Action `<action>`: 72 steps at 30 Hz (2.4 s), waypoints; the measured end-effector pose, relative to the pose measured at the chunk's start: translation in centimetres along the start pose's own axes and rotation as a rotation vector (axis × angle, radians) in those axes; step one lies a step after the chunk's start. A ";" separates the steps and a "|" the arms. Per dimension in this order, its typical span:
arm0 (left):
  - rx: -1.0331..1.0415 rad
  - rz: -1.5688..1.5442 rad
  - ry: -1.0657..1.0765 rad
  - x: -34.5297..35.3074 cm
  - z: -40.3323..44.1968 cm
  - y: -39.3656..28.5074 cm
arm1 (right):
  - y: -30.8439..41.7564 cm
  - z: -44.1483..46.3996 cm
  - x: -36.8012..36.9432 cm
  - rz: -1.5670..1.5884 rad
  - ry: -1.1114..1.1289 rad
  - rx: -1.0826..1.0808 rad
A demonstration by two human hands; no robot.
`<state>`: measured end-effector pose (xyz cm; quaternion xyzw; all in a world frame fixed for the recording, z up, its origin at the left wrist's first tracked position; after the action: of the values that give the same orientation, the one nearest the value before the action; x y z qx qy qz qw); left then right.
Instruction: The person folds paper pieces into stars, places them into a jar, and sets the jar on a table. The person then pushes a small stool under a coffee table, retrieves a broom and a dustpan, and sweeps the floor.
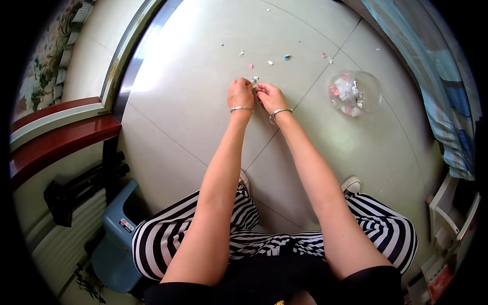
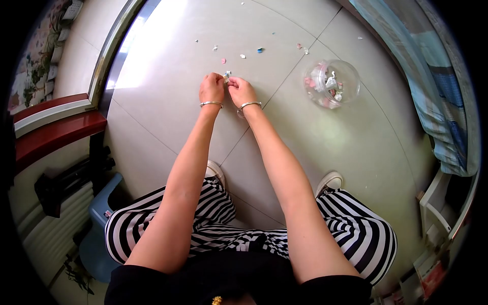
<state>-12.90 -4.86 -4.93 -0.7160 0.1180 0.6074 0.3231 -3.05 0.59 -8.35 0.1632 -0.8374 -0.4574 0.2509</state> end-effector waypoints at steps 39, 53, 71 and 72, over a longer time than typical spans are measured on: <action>0.047 -0.283 -0.094 -0.3 1.1 -3.3 | 7.2 -2.2 -1.6 -0.202 -0.104 -0.294; 0.129 0.007 -0.031 1.8 0.1 -2.9 | 1.8 0.2 -1.5 -0.022 -0.155 -0.070; 0.655 -0.519 0.141 -3.9 -5.4 -25.9 | 17.7 -8.5 -18.5 0.059 -0.632 -0.506; 0.626 -0.583 0.141 -3.9 -5.5 -25.7 | 17.4 -8.7 -18.5 0.038 -0.625 -0.529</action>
<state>4.97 10.56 7.22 -0.6267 0.1111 0.3751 0.6739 16.30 13.16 5.34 -0.0692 -0.7296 -0.6798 0.0259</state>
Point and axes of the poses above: each hand's wrist, its own z-axis towards the middle knuckle, its own x-axis out of the palm, y = z × x, the point moved 3 cm from there along z, towards the middle knuckle, and after that the axes turned 13 degrees about z, right-handed, at the moved point
